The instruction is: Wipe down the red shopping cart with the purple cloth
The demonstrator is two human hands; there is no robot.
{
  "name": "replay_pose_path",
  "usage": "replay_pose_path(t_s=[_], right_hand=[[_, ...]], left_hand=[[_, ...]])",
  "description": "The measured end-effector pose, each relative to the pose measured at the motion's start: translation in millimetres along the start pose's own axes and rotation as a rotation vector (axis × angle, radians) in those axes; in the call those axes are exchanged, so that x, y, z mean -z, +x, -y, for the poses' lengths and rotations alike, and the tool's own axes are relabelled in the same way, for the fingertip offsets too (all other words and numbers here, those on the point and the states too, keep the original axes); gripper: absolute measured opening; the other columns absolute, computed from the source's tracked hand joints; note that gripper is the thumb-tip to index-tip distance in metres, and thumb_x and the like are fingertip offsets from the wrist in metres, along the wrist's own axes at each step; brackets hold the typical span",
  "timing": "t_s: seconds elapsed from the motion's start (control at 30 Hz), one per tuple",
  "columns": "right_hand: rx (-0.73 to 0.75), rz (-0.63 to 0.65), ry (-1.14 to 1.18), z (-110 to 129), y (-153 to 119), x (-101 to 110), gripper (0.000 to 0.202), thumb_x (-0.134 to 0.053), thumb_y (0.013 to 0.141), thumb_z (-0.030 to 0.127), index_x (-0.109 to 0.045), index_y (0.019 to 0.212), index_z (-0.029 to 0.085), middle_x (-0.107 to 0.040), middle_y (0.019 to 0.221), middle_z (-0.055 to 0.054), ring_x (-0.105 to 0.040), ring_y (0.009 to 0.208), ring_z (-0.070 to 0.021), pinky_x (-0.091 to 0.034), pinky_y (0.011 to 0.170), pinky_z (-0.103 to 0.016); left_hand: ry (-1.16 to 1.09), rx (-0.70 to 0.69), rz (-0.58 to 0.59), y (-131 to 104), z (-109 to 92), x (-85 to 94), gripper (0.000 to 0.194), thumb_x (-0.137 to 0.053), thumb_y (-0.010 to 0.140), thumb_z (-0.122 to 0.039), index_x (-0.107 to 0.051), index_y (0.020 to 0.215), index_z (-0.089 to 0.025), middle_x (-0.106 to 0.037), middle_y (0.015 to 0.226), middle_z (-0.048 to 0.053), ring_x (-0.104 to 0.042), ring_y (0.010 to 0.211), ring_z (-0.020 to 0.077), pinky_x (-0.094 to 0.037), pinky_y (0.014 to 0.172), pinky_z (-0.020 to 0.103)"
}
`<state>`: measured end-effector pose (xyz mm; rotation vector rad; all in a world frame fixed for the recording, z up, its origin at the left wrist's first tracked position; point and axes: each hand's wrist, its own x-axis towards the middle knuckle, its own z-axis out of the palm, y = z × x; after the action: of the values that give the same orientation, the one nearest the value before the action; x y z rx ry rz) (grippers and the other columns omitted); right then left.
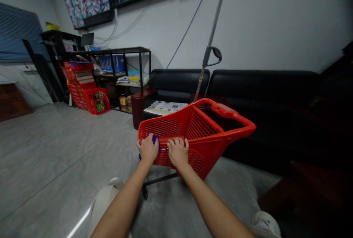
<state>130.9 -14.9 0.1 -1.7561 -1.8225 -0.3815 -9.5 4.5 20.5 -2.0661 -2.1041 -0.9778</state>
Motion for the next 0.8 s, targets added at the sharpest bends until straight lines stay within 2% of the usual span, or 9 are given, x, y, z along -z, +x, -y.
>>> replay_pose_path(t_s=[0.1, 0.23, 0.3, 0.4, 0.53, 0.67, 0.8], right_hand=[[0.008, 0.013, -0.008, 0.5, -1.4, 1.8, 0.035, -0.035, 0.1, 0.037, -0.065, 0.116, 0.03, -0.065, 0.122, -0.005, -0.046, 0.122, -0.0227, -0.011, 0.114, -0.048], [0.121, 0.095, -0.034, -8.8, 5.6, 15.2, 0.037, -0.035, 0.1, 0.037, -0.061, 0.125, 0.031, -0.064, 0.126, -0.005, -0.048, 0.122, -0.0215, -0.018, 0.11, -0.043], [0.152, 0.1, -0.067, -19.1, 12.8, 25.8, 0.036, -0.035, 0.1, 0.037, -0.064, 0.12, 0.029, -0.064, 0.126, -0.005, -0.048, 0.122, -0.0218, -0.019, 0.109, -0.041], [0.046, 0.024, -0.133, -38.2, 20.2, 40.2, 0.036, -0.035, 0.099, 0.034, -0.068, 0.113, 0.025, -0.066, 0.121, -0.008, -0.048, 0.122, -0.0245, -0.018, 0.108, -0.042], [0.062, 0.029, -0.147, -53.9, 14.9, 46.6, 0.037, -0.034, 0.1, 0.032, -0.07, 0.099, 0.023, -0.071, 0.11, -0.008, -0.05, 0.119, -0.0235, -0.018, 0.106, -0.041], [0.052, 0.016, -0.11, -52.9, 7.5, 43.1, 0.036, -0.034, 0.1, 0.029, -0.069, 0.095, 0.023, -0.072, 0.107, -0.006, -0.051, 0.119, -0.0219, -0.017, 0.105, -0.041], [0.039, 0.015, -0.094, -49.7, 8.2, 42.3, 0.036, -0.034, 0.1, 0.029, -0.069, 0.092, 0.022, -0.073, 0.104, -0.006, -0.051, 0.117, -0.0217, -0.017, 0.104, -0.041]], left_hand=[[-0.009, -0.093, 0.013, 0.0, -10.8, -3.4, 0.035, -0.045, 0.094, -0.041, -0.058, 0.122, -0.025, -0.071, 0.111, 0.009, -0.062, 0.105, 0.0246, -0.026, 0.106, 0.045], [-0.014, -0.15, 0.033, 3.4, -2.8, -3.6, 0.033, -0.044, 0.095, -0.04, -0.058, 0.122, -0.026, -0.071, 0.111, 0.007, -0.062, 0.105, 0.0224, -0.025, 0.108, 0.043], [-0.02, -0.158, 0.051, 7.5, 5.9, -2.0, 0.032, -0.044, 0.095, -0.04, -0.058, 0.121, -0.027, -0.071, 0.112, 0.005, -0.062, 0.105, 0.0216, -0.024, 0.108, 0.043], [-0.051, -0.164, 0.062, 13.0, 17.3, 0.1, 0.032, -0.044, 0.095, -0.04, -0.057, 0.122, -0.029, -0.071, 0.114, 0.003, -0.062, 0.107, 0.0213, -0.024, 0.108, 0.043], [-0.066, -0.085, 0.042, 12.4, 19.9, -0.7, 0.034, -0.044, 0.094, -0.04, -0.056, 0.123, -0.028, -0.071, 0.115, 0.005, -0.061, 0.11, 0.0227, -0.023, 0.108, 0.045], [-0.011, 0.025, -0.021, 3.8, -4.1, -5.1, 0.033, -0.044, 0.094, -0.04, -0.059, 0.12, -0.026, -0.072, 0.108, 0.009, -0.06, 0.106, 0.0265, -0.026, 0.104, 0.047], [-0.006, -0.073, -0.01, -4.7, -42.3, -12.0, 0.035, -0.044, 0.094, -0.043, -0.059, 0.12, -0.025, -0.071, 0.105, 0.009, -0.061, 0.103, 0.0268, -0.028, 0.103, 0.047]])
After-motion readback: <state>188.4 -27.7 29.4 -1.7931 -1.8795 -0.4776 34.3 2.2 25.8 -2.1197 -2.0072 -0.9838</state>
